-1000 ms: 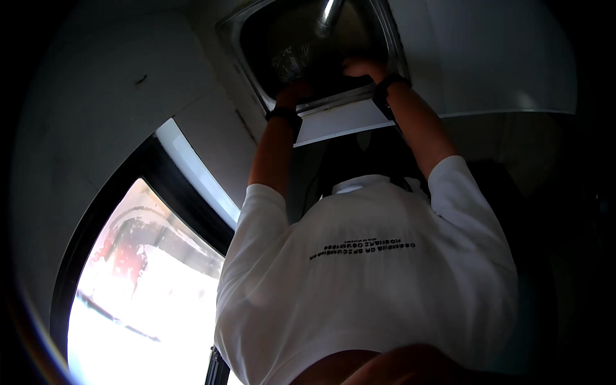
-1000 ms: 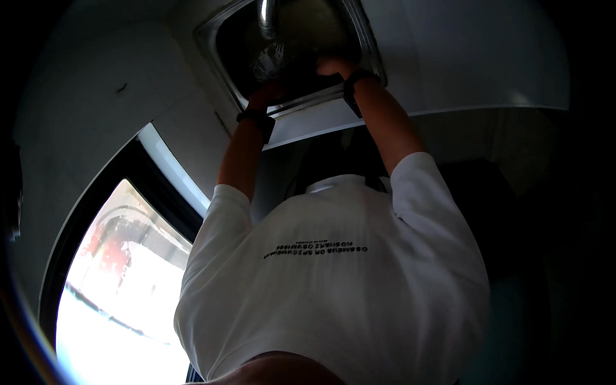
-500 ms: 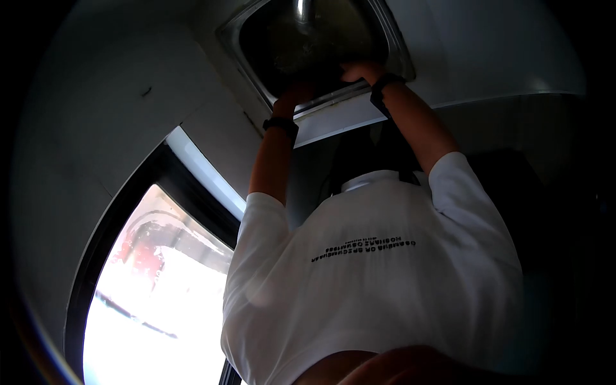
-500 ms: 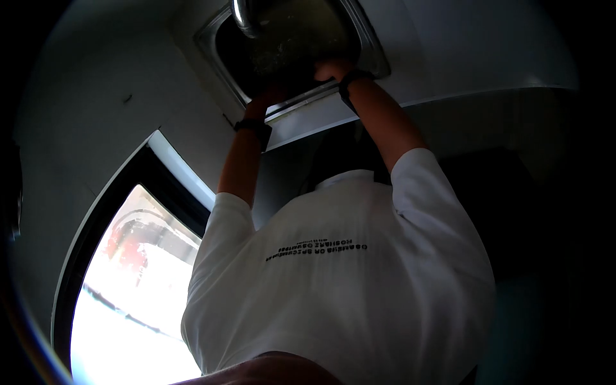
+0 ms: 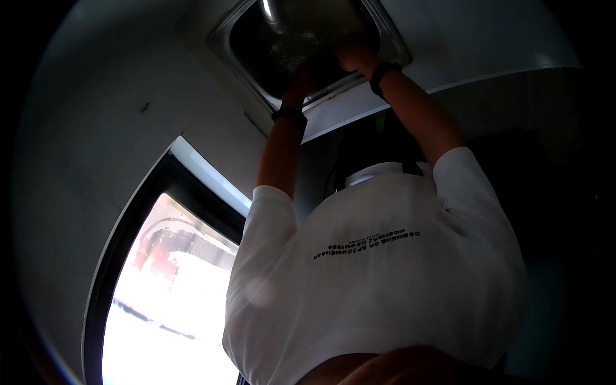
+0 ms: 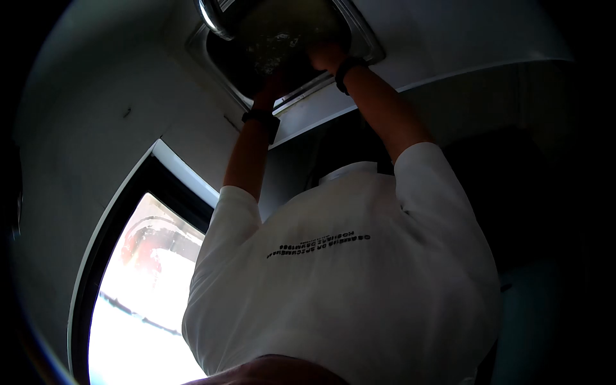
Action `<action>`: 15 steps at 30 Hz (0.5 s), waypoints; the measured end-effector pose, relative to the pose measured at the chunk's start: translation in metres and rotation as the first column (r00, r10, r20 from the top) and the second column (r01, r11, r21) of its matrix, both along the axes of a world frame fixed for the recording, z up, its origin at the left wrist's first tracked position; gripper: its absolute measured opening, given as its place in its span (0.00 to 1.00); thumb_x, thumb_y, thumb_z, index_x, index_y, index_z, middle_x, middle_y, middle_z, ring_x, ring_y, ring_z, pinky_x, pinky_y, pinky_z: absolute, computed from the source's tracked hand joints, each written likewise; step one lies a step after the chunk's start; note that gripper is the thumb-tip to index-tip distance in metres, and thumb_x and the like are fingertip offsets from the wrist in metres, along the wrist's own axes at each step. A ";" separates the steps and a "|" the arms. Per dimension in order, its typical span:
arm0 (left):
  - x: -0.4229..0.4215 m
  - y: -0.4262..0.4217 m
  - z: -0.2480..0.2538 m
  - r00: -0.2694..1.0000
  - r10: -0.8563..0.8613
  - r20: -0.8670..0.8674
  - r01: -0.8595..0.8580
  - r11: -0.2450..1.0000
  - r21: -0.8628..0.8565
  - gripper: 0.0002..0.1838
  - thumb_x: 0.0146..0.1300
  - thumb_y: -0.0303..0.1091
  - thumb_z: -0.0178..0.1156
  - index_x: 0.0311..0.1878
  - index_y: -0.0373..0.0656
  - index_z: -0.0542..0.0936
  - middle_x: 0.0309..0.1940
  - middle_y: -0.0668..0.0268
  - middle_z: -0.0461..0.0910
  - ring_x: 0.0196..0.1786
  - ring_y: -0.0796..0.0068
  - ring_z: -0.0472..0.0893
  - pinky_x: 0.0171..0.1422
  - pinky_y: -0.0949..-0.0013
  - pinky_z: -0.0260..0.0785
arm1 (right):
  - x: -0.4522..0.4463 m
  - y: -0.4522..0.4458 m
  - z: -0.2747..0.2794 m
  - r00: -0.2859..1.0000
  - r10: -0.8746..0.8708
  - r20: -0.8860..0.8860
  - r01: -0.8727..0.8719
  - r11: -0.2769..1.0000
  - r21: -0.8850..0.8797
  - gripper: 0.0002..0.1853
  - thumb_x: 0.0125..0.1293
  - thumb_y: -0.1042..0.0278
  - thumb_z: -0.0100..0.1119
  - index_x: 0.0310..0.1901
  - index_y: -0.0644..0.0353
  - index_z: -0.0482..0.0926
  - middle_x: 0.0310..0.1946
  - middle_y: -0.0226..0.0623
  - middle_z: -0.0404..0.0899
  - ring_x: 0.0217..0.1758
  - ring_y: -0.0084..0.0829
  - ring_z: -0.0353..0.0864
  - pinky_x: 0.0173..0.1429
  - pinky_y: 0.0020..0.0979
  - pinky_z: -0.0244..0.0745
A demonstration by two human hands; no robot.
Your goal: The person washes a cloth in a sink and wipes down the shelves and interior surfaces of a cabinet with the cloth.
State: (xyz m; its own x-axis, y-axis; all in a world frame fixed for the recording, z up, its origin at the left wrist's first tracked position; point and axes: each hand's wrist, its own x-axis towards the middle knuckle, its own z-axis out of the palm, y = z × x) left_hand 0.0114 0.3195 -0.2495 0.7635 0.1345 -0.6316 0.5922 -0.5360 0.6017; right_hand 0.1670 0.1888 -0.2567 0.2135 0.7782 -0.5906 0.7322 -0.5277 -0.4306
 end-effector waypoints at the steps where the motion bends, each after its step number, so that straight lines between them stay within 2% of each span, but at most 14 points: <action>1: 0.000 0.000 -0.003 0.996 -0.088 -0.032 0.088 0.996 -0.007 0.32 0.62 0.28 0.50 0.71 0.51 0.55 0.64 0.48 0.66 0.65 0.52 0.67 0.68 0.58 0.61 | 0.002 -0.002 0.004 1.000 -0.010 -0.003 0.010 0.999 -0.041 0.19 0.64 0.52 0.54 0.46 0.60 0.80 0.47 0.46 0.80 0.50 0.45 0.79 0.54 0.44 0.73; 2: -0.001 -0.003 -0.005 0.995 -0.092 -0.034 0.091 0.996 -0.013 0.32 0.62 0.28 0.50 0.71 0.51 0.55 0.64 0.48 0.66 0.65 0.52 0.67 0.68 0.58 0.61 | 0.002 -0.004 0.008 1.000 -0.021 -0.006 0.020 0.996 -0.081 0.19 0.64 0.51 0.54 0.45 0.58 0.81 0.46 0.46 0.80 0.49 0.44 0.79 0.53 0.44 0.73; 4: 0.017 -0.007 0.017 0.973 -0.094 -0.213 0.116 0.989 0.093 0.33 0.61 0.28 0.51 0.71 0.52 0.56 0.65 0.48 0.64 0.66 0.52 0.66 0.69 0.57 0.60 | 0.003 -0.006 0.015 0.998 -0.014 0.055 0.017 0.998 -0.062 0.20 0.65 0.49 0.53 0.46 0.57 0.81 0.47 0.45 0.80 0.50 0.44 0.79 0.53 0.43 0.73; 5: 0.020 -0.005 0.008 0.974 -0.097 -0.205 0.119 0.988 0.095 0.33 0.61 0.28 0.51 0.71 0.52 0.56 0.65 0.48 0.64 0.66 0.52 0.66 0.69 0.57 0.60 | 0.007 -0.005 0.017 0.993 -0.008 0.118 0.012 0.999 -0.039 0.21 0.65 0.47 0.52 0.46 0.55 0.82 0.47 0.44 0.80 0.50 0.44 0.79 0.54 0.43 0.73; 6: 0.016 -0.002 -0.009 0.963 -0.174 -0.203 0.205 0.968 0.144 0.33 0.61 0.30 0.52 0.70 0.53 0.57 0.64 0.49 0.65 0.66 0.53 0.67 0.69 0.56 0.60 | 0.010 -0.004 0.018 0.992 -0.010 0.123 0.015 0.999 -0.040 0.21 0.65 0.47 0.52 0.46 0.55 0.82 0.47 0.44 0.80 0.50 0.44 0.79 0.54 0.43 0.73; 7: 0.013 0.000 -0.015 0.945 -0.250 -0.212 0.291 0.938 0.189 0.33 0.60 0.31 0.53 0.70 0.53 0.58 0.64 0.49 0.66 0.66 0.53 0.67 0.69 0.56 0.60 | 0.007 -0.003 0.015 0.990 -0.003 0.144 0.016 0.996 -0.092 0.21 0.65 0.46 0.51 0.46 0.55 0.82 0.48 0.43 0.80 0.51 0.44 0.78 0.54 0.43 0.73; 8: 0.006 0.005 -0.019 0.942 -0.256 -0.218 0.297 0.937 0.184 0.33 0.60 0.31 0.53 0.70 0.53 0.58 0.64 0.49 0.66 0.66 0.53 0.67 0.69 0.56 0.60 | 0.002 -0.005 0.013 0.987 0.003 0.159 0.021 0.989 -0.146 0.22 0.65 0.45 0.51 0.45 0.55 0.82 0.48 0.42 0.80 0.51 0.44 0.78 0.54 0.43 0.73; 9: -0.001 0.012 -0.018 0.939 -0.283 -0.197 0.313 0.940 0.138 0.33 0.60 0.33 0.54 0.69 0.53 0.60 0.64 0.51 0.67 0.66 0.54 0.67 0.69 0.56 0.59 | -0.003 -0.006 0.002 0.989 -0.003 0.149 0.026 0.989 -0.148 0.22 0.65 0.45 0.51 0.45 0.55 0.82 0.48 0.42 0.80 0.51 0.44 0.78 0.54 0.43 0.73; 11: -0.003 0.015 -0.010 0.934 -0.311 -0.176 0.330 0.939 0.093 0.32 0.59 0.36 0.56 0.69 0.53 0.61 0.64 0.53 0.67 0.66 0.55 0.67 0.69 0.57 0.59 | -0.004 -0.007 -0.026 1.000 -0.007 -0.011 0.005 0.986 -0.169 0.23 0.66 0.44 0.50 0.47 0.55 0.82 0.49 0.41 0.80 0.52 0.44 0.78 0.55 0.43 0.72; 13: 0.008 0.015 0.007 0.926 -0.144 -0.349 0.130 0.989 -0.065 0.31 0.60 0.41 0.57 0.67 0.54 0.64 0.65 0.58 0.66 0.68 0.58 0.64 0.70 0.58 0.57 | 0.006 -0.008 -0.013 0.997 0.008 -0.080 -0.022 0.984 -0.178 0.23 0.65 0.44 0.50 0.48 0.55 0.81 0.49 0.41 0.80 0.53 0.44 0.78 0.55 0.43 0.72; 14: 0.010 0.015 0.013 0.926 -0.142 -0.350 0.128 0.990 -0.065 0.31 0.60 0.41 0.57 0.67 0.54 0.64 0.65 0.58 0.66 0.68 0.58 0.64 0.70 0.58 0.57 | 0.009 -0.007 -0.002 0.988 0.022 -0.150 -0.050 0.982 -0.184 0.24 0.65 0.44 0.50 0.49 0.56 0.81 0.49 0.42 0.80 0.53 0.44 0.77 0.56 0.43 0.72; 15: 0.011 0.015 0.016 0.909 0.029 -0.416 -0.147 0.956 -0.254 0.31 0.59 0.41 0.59 0.67 0.51 0.65 0.64 0.55 0.67 0.67 0.59 0.64 0.69 0.58 0.57 | 0.010 -0.006 0.004 0.988 0.024 -0.151 -0.052 0.981 -0.184 0.24 0.65 0.44 0.50 0.49 0.56 0.81 0.49 0.42 0.80 0.53 0.44 0.77 0.56 0.43 0.72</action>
